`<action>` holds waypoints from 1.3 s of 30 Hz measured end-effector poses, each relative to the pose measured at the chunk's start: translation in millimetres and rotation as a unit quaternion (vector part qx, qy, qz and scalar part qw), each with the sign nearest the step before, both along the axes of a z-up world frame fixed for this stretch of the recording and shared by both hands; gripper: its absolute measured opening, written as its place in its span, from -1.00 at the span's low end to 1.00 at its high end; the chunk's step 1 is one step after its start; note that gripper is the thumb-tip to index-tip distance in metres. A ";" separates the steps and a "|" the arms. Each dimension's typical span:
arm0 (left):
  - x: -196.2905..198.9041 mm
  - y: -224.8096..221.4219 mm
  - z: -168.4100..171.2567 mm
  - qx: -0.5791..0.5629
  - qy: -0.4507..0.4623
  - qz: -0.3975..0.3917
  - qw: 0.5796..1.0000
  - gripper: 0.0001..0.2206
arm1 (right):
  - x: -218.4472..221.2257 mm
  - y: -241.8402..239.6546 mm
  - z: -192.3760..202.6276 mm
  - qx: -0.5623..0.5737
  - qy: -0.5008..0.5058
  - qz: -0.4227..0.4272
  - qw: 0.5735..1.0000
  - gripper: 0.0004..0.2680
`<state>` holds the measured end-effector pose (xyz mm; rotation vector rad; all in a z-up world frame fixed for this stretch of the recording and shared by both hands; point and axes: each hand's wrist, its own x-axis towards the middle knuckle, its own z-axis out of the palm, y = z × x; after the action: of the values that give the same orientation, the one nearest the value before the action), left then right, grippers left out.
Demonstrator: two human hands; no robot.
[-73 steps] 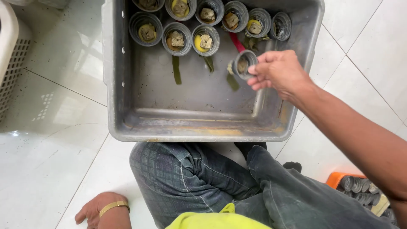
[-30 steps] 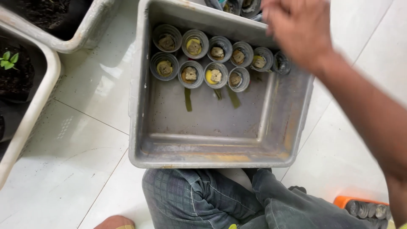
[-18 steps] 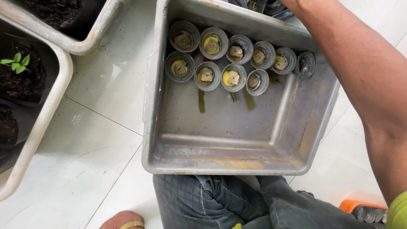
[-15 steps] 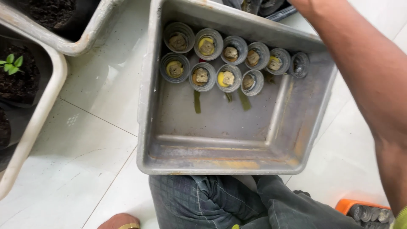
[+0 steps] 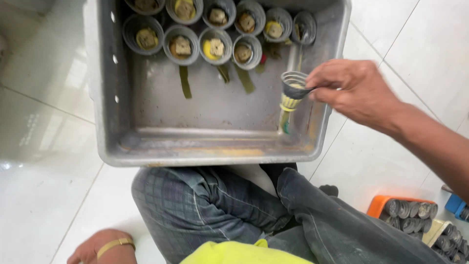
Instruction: Arrange and organize plant seedlings in a basket and containers.
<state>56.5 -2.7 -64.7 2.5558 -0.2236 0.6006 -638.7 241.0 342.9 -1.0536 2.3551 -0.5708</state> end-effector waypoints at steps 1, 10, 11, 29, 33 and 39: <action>-5.0 -1.2 8.1 0.000 -0.005 0.002 1.000 -0.38 | 8.8 5.4 -18.4 0.001 -0.006 -0.002 1.000 -0.92; -111.6 -8.3 137.2 -0.007 -0.014 -0.011 1.000 -0.38 | 13.8 -10.0 -105.3 0.005 -0.032 -0.047 0.998 -0.91; -105.6 -8.7 132.1 -0.008 -0.015 -0.010 1.000 -0.38 | 13.0 -8.1 -115.6 0.005 -0.034 -0.051 0.998 -0.91; -83.8 -7.4 112.0 -0.013 -0.016 0.007 1.000 -0.37 | 10.3 -39.0 -90.2 0.026 -0.066 -0.099 0.993 -0.89; -98.9 -6.3 127.2 -0.014 -0.015 0.006 1.000 -0.37 | 7.4 -39.9 -99.1 0.030 -0.071 -0.115 0.990 -0.88; -86.9 -7.8 113.1 -0.018 -0.013 0.011 1.000 -0.37 | 5.9 -45.4 -96.2 0.034 -0.079 -0.131 0.988 -0.87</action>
<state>-30.4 -10.4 48.5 2.5210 -0.1929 0.6396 -632.8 195.6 246.8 -0.6461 2.3688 -0.6380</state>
